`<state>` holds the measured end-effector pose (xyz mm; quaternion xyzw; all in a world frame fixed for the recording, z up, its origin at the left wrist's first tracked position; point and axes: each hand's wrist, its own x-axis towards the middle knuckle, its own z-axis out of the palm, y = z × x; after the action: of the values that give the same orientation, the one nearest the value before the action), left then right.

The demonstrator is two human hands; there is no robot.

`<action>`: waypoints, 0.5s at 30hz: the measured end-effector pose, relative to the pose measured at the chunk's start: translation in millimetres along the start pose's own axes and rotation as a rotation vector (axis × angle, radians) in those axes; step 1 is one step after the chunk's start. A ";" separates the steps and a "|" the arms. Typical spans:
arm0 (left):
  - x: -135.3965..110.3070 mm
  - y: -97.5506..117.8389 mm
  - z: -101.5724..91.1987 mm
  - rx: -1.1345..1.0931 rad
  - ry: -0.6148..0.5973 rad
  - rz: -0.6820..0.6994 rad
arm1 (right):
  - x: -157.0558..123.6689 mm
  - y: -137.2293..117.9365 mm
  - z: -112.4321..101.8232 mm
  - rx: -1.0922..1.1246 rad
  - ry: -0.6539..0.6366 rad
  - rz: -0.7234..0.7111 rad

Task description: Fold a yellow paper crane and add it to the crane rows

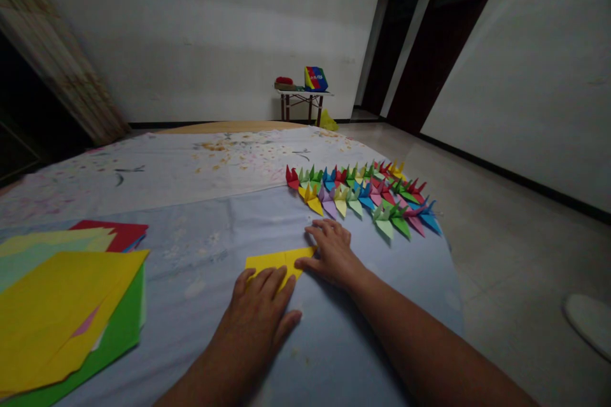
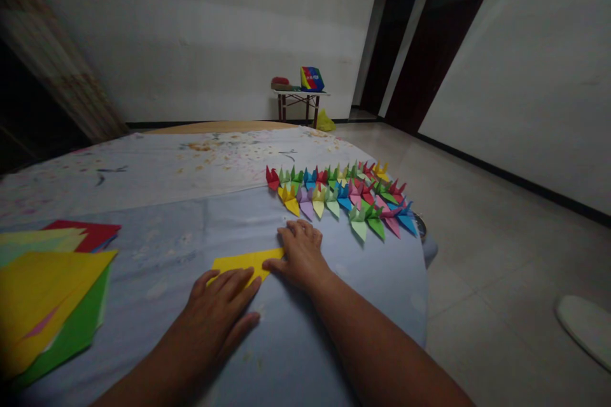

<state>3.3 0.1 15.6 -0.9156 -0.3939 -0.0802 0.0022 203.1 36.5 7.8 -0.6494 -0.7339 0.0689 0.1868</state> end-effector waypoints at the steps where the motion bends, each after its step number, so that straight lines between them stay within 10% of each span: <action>1: 0.0 0.0 -0.2 0.002 -0.012 -0.001 | 1.2 3.6 -0.4 -0.010 0.008 0.036; 6: -0.9 -1.4 1.9 -0.003 0.007 0.002 | 7.6 24.7 -8.2 -0.041 0.085 0.182; 15: 4.3 0.6 -6.8 -0.058 0.041 0.007 | -0.1 3.6 -18.8 0.090 -0.023 -0.117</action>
<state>5.6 2.2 23.1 -0.9149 -0.3879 -0.1101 -0.0160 213.3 34.3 23.8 -0.5956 -0.7688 0.0984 0.2112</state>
